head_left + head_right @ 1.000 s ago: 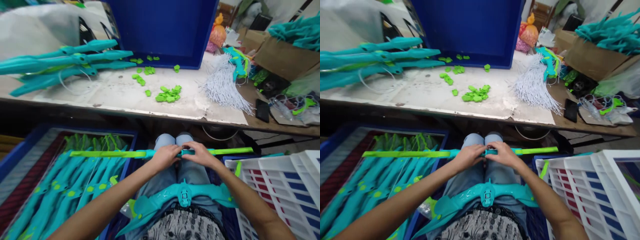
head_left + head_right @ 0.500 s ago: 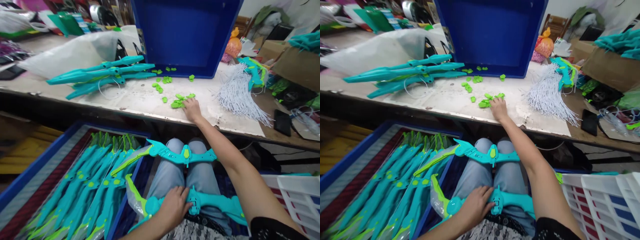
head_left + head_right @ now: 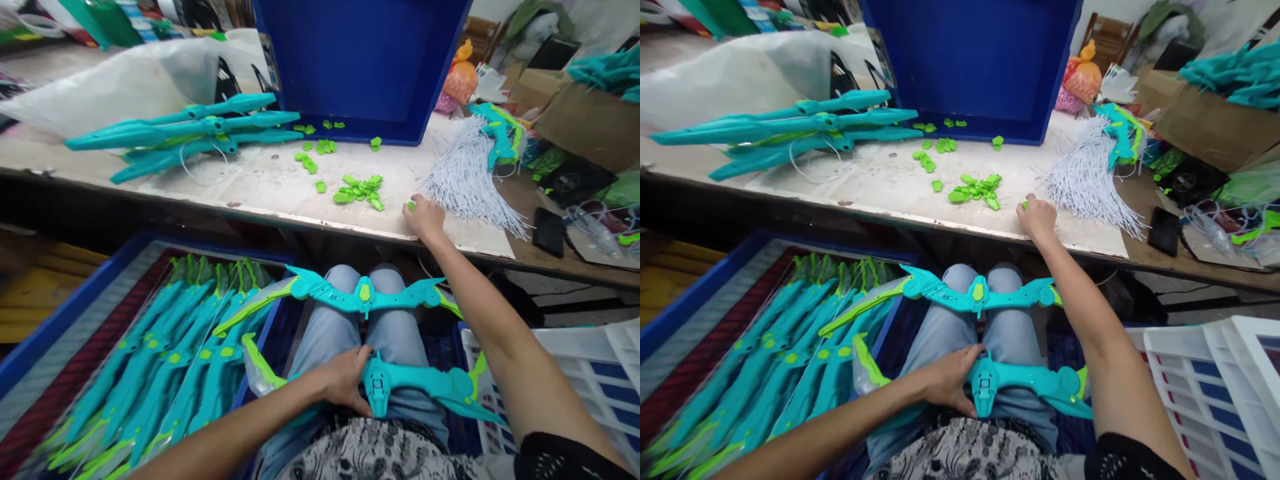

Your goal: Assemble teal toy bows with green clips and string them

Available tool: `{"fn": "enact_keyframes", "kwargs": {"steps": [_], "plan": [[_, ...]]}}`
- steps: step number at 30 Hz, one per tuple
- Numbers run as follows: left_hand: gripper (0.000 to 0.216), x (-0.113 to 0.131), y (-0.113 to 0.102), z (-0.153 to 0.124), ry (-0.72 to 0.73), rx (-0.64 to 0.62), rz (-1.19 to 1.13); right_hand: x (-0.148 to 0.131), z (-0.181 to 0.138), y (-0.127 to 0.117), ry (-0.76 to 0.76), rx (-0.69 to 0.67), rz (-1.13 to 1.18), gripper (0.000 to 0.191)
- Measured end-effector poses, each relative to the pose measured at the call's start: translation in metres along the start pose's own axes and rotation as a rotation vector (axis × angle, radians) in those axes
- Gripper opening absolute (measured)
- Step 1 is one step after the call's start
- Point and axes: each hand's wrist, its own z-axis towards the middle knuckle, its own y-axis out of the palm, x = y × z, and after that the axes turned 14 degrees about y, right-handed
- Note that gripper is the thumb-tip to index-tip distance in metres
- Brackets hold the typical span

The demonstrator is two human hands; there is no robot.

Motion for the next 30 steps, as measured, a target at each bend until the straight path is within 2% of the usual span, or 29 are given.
{"fn": "enact_keyframes", "kwargs": {"steps": [2,5,8,10,13,16,18,20,24,28,30], "plan": [[0.085,0.005,-0.002,0.002,0.047,0.024,0.149,0.015,-0.009,-0.006,-0.08,-0.044,-0.13,0.038],[0.043,0.016,0.01,0.003,0.012,0.109,0.424,0.036,-0.018,-0.009,-0.182,-0.037,-0.202,0.048],[0.048,0.022,0.034,0.0,-0.038,0.193,0.549,0.057,-0.018,-0.006,-0.334,0.032,-0.152,0.046],[0.051,0.023,0.046,-0.002,-0.054,0.208,0.555,0.071,-0.013,-0.001,-0.459,-0.022,-0.137,0.04],[0.053,0.021,0.043,-0.008,-0.047,0.176,0.492,0.087,-0.001,0.009,-0.595,-0.101,-0.147,0.039],[0.047,0.018,0.019,-0.013,-0.011,0.068,0.347,0.094,0.009,0.015,-0.655,-0.105,-0.137,0.038],[0.035,0.017,0.002,-0.015,-0.007,-0.008,0.26,0.095,0.011,0.013,-0.643,-0.11,-0.129,0.036],[0.034,0.017,-0.009,-0.014,-0.02,-0.019,0.235,0.094,0.01,0.01,-0.574,-0.085,-0.111,0.038],[0.056,0.018,-0.009,-0.006,-0.039,0.119,0.112,0.097,0.002,0.01,-0.477,-0.014,-0.035,0.036],[0.032,0.009,-0.004,0.007,-0.118,0.257,-0.133,0.104,0.004,0.019,-0.524,-0.024,0.043,0.025],[0.031,0.0,-0.008,0.012,-0.096,0.287,-0.228,0.104,0.006,0.019,-0.494,-0.033,0.086,0.022]]}}
